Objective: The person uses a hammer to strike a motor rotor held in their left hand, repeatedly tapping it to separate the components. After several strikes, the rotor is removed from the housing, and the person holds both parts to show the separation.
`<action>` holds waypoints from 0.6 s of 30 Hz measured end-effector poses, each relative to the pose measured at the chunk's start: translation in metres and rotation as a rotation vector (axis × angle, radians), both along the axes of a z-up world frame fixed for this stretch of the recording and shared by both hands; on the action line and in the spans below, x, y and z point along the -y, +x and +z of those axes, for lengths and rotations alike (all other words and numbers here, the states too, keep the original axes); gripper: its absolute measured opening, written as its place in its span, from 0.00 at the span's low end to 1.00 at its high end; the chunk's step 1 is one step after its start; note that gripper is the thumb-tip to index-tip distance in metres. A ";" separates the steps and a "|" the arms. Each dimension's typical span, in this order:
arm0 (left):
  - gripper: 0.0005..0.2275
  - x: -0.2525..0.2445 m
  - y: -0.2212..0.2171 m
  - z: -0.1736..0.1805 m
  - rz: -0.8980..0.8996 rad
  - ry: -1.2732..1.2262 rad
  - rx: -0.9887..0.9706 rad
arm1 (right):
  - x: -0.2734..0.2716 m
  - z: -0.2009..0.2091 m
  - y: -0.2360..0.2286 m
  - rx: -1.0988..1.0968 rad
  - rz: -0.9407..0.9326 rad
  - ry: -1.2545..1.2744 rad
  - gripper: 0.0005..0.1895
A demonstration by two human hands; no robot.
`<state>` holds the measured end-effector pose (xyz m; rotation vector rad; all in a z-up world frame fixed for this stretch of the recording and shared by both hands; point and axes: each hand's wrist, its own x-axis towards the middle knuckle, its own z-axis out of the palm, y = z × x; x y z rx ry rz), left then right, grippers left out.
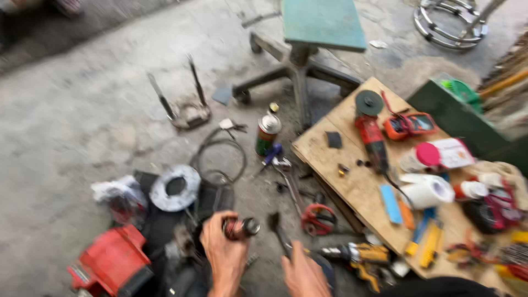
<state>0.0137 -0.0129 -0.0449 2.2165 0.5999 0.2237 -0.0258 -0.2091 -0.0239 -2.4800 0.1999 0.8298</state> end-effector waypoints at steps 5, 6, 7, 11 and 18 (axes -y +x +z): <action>0.14 0.005 0.003 -0.004 0.654 -0.923 0.176 | 0.022 -0.007 0.004 0.067 -0.166 -0.085 0.17; 0.14 0.004 0.006 -0.006 0.658 -0.921 0.186 | 0.019 -0.011 0.016 0.072 -0.159 -0.079 0.17; 0.16 0.004 0.009 -0.009 0.669 -0.895 0.169 | 0.017 -0.017 0.026 0.046 -0.146 -0.079 0.19; 0.24 -0.001 0.000 0.025 0.749 -1.041 0.069 | 0.017 -0.073 0.041 0.131 -0.088 -0.128 0.14; 0.19 -0.014 0.002 0.051 0.884 -1.388 0.139 | 0.015 -0.027 0.048 -0.028 -0.222 0.148 0.42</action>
